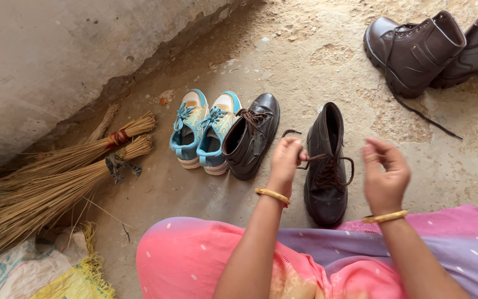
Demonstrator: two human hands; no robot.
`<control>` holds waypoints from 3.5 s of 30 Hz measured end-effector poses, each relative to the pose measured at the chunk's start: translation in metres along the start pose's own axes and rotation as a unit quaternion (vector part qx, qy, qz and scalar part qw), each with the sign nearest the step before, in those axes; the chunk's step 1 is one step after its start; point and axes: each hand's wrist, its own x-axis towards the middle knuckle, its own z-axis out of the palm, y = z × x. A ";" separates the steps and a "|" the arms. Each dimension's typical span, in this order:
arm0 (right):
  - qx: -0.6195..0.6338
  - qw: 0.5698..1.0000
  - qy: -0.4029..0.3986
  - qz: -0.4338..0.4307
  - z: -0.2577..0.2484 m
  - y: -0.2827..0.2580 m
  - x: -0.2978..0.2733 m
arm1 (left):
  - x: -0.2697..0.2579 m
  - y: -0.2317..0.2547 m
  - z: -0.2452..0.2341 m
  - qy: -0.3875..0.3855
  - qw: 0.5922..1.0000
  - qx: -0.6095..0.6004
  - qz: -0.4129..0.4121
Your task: The person unlaces a dark brown shoe, removes the laces, and then relaces the same shoe. They repeat the process on a second dark brown shoe, threading the laces through the eyelets and tying them.
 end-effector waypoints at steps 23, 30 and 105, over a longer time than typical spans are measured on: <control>-0.240 0.947 -0.181 0.114 0.009 -0.003 -0.005 | 0.006 0.063 -0.046 0.101 0.953 -0.286 0.006; -0.224 0.947 -0.176 0.149 0.009 0.007 -0.006 | -0.011 0.101 -0.036 0.088 0.918 -0.365 0.127; -0.141 0.966 -0.152 -0.152 0.005 -0.036 0.010 | -0.073 0.059 0.051 0.027 0.780 0.540 0.316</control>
